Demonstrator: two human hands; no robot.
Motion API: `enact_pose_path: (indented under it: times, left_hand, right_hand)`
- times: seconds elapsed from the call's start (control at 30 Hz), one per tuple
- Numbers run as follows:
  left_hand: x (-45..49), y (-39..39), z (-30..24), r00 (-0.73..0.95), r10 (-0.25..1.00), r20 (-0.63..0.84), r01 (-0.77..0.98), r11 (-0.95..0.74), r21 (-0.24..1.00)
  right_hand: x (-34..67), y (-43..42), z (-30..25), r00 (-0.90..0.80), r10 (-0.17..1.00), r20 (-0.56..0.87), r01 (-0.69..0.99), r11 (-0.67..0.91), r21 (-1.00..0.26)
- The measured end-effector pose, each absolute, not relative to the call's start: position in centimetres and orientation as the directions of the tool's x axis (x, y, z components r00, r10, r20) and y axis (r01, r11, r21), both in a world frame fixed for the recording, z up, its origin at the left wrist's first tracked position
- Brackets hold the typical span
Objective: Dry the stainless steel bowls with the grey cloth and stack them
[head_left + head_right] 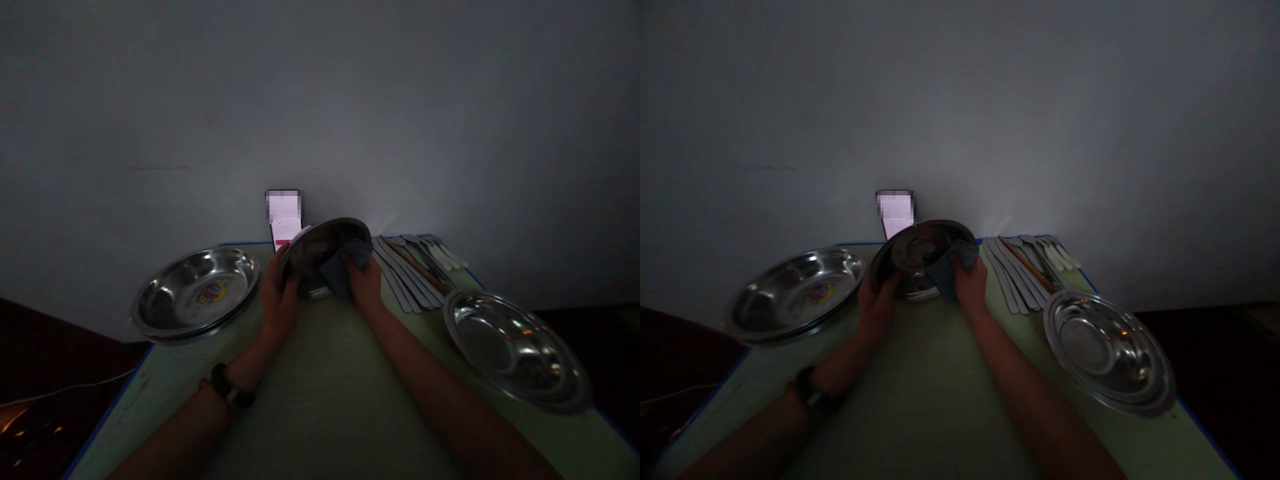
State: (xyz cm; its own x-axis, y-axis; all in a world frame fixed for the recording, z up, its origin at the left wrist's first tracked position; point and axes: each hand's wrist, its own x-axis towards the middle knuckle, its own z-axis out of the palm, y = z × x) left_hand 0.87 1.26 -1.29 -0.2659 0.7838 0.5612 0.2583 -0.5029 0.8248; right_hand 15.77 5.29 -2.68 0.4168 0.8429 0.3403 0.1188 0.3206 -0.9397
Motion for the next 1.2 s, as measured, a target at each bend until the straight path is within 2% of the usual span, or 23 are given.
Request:
enact_pose_path:
  times: [0.1, 0.23, 0.27, 0.37, 0.43, 0.53, 0.63, 0.73, 0.83, 0.9, 1.03, 1.1, 1.2]
  left_hand:
    - [0.8, 1.3, 0.8, -0.245, 0.712, 0.658, 0.314, -0.584, 0.748]
    - [0.1, 2.0, 7.6, -0.294, 0.506, 0.811, 0.301, -0.756, 0.581]
    - [0.0, 2.1, 9.6, -0.282, 0.504, 0.816, 0.335, -0.746, 0.576]
    - [-0.4, 1.9, 14.0, -0.119, 0.631, 0.767, 0.477, -0.641, 0.601]
    - [-0.6, 1.8, 14.8, 0.056, 0.711, 0.701, 0.572, -0.599, 0.561]
    - [-1.1, 2.5, 13.6, 0.258, 0.835, 0.486, 0.663, -0.519, 0.54]
    - [-1.6, 3.6, 12.0, 0.311, 0.899, 0.31, 0.72, -0.435, 0.54]
    - [-1.5, 3.8, 11.9, 0.314, 0.922, 0.227, 0.762, -0.388, 0.519]
    - [-1.1, 3.0, 13.0, 0.322, 0.912, 0.253, 0.759, -0.409, 0.506]
    - [-0.8, 2.6, 13.6, 0.318, 0.892, 0.323, 0.731, -0.447, 0.516]
    - [-0.8, 2.7, 13.4, 0.286, 0.842, 0.458, 0.597, -0.53, 0.602]
    - [-0.9, 3.1, 13.0, 0.21, 0.841, 0.498, 0.497, -0.531, 0.686]
    - [-0.5, 3.5, 12.5, 0.038, 0.854, 0.52, 0.261, -0.51, 0.819]
  right_hand:
    - [16.7, 5.4, 0.9, 0.44, 0.758, 0.482, 0.243, 0.416, -0.876]
    - [18.2, 5.6, 7.0, 0.231, 0.709, 0.666, 0.419, 0.545, -0.726]
    - [18.5, 5.6, 8.2, 0.187, 0.705, 0.685, 0.461, 0.553, -0.694]
    - [19.0, 5.4, 10.3, 0.118, 0.677, 0.726, 0.542, 0.569, -0.618]
    - [18.9, 5.3, 10.7, 0.059, 0.666, 0.744, 0.584, 0.581, -0.567]
    - [18.5, 5.2, 10.6, -0.081, 0.674, 0.734, 0.631, 0.605, -0.486]
    - [18.0, 5.1, 10.6, -0.227, 0.677, 0.7, 0.652, 0.64, -0.407]
    - [17.8, 5.1, 10.8, -0.303, 0.623, 0.721, 0.653, 0.687, -0.319]
    - [17.9, 5.0, 11.0, -0.259, 0.544, 0.798, 0.647, 0.711, -0.274]
    - [17.9, 4.9, 11.0, -0.182, 0.5, 0.847, 0.656, 0.703, -0.275]
    - [18.1, 5.1, 10.6, -0.039, 0.434, 0.9, 0.652, 0.694, -0.307]
    - [18.2, 5.5, 10.2, 0.061, 0.42, 0.905, 0.629, 0.688, -0.362]
    - [18.2, 6.7, 9.4, 0.307, 0.449, 0.839, 0.526, 0.655, -0.543]
